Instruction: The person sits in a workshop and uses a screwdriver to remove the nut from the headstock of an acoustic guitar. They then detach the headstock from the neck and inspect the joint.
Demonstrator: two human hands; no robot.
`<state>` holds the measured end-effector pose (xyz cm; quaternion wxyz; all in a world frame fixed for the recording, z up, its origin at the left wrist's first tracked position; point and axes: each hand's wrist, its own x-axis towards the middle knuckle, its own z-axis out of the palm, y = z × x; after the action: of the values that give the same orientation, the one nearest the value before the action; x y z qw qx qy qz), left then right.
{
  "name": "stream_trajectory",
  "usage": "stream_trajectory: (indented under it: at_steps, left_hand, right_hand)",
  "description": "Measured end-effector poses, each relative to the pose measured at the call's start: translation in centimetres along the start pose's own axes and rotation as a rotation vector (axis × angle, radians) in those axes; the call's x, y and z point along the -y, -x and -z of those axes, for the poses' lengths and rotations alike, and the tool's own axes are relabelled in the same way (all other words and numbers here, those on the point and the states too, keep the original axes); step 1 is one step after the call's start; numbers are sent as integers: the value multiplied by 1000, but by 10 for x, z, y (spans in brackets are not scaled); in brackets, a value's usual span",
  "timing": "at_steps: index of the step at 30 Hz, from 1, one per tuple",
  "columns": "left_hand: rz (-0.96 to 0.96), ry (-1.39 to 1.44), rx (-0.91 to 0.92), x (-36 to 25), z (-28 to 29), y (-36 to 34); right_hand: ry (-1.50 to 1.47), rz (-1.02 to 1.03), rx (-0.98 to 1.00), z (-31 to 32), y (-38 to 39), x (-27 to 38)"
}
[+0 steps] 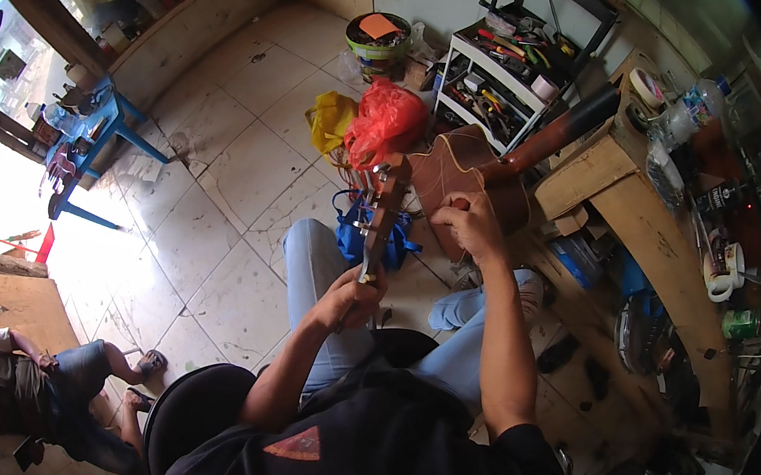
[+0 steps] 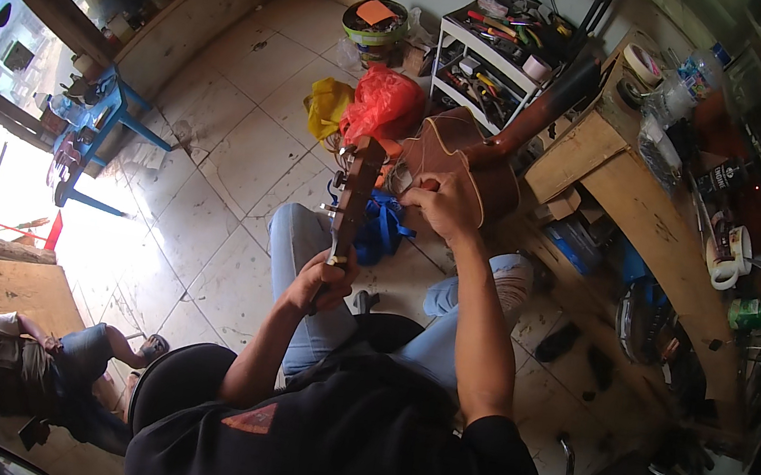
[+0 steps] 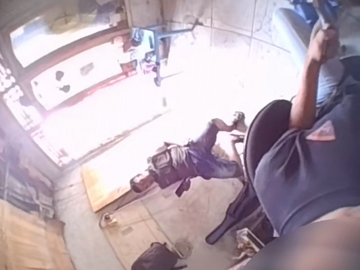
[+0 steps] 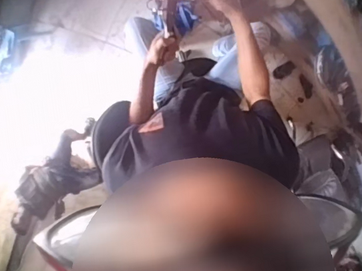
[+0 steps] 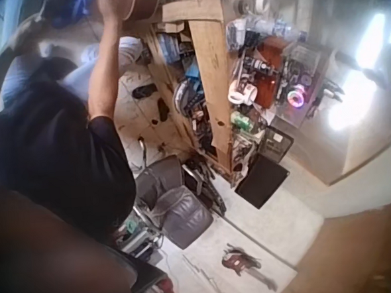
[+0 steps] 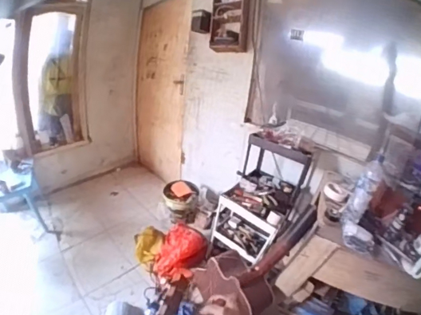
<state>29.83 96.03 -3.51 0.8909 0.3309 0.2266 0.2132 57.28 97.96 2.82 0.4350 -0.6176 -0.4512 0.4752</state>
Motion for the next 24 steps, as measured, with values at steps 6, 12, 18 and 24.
stream_trajectory:
  at_steps: [6,12,18,24]
  left_hand:
    - [-20,-23,15,3,-11,2]
    - [-66,-176,-177,1,-7,-9]
    - [-46,-119,-128,3,-10,-17]
    - [-20,-22,-56,7,-13,-16]
  right_hand:
    - [-129,-17,-56,-6,-12,-12]
    - [-388,-33,103,-13,8,17]
    - [-173,65,106,-28,-4,-15]
    - [79,-25,-130,-10,-17,17]
